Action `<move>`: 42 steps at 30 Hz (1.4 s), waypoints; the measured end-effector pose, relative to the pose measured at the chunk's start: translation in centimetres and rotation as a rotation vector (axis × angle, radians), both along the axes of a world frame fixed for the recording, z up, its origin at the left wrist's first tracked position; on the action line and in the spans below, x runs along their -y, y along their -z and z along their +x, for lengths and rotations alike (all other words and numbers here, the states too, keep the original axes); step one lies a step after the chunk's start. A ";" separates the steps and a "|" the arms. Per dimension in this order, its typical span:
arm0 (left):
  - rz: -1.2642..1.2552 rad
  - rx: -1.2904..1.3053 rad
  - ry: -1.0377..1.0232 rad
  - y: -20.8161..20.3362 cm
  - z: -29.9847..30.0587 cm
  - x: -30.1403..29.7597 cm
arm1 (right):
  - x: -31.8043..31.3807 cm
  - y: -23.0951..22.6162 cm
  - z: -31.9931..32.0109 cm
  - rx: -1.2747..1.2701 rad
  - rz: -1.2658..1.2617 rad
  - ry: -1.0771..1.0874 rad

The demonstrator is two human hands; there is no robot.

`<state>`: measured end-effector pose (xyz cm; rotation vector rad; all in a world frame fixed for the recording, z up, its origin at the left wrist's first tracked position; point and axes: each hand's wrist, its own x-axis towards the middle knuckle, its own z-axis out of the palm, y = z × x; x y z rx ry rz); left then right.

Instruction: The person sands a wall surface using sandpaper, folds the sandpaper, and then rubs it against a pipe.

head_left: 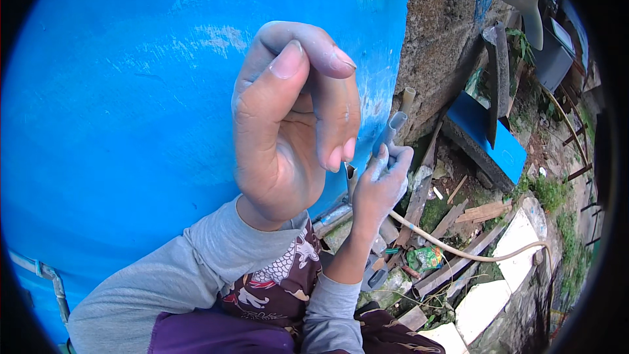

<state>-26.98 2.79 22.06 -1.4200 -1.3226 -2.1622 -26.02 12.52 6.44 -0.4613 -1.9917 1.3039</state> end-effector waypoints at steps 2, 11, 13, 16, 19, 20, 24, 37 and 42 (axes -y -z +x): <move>0.005 0.003 0.009 0.1 0.0 -0.2 | 1.9 -0.2 0.4 -0.022 0.046 -0.038; 0.007 0.005 -0.025 0.0 -0.1 0.6 | 0.1 -1.2 1.4 -0.046 -0.097 -0.031; 0.006 0.008 -0.006 0.0 -0.1 0.3 | -0.8 -1.0 0.6 -0.057 -0.077 0.060; 0.004 0.005 -0.010 0.1 -0.1 0.1 | 1.0 -0.4 -0.2 -0.041 0.030 -0.096; 0.009 0.014 -0.016 0.3 -0.1 0.3 | 3.3 -0.8 1.6 0.000 0.008 -0.094; 0.012 0.016 -0.017 0.3 -0.2 0.4 | 3.4 -0.7 1.8 -0.012 -0.036 -0.116; 0.005 0.001 -0.015 0.0 -0.1 0.5 | 0.2 -1.2 1.6 -0.083 -0.227 -0.111; 0.019 0.017 -0.022 0.1 -0.2 0.6 | 1.4 -1.3 2.4 -0.018 -0.189 -0.231; 0.014 0.013 -0.012 0.0 0.0 0.3 | -0.4 -1.0 0.3 -0.084 -0.105 -0.048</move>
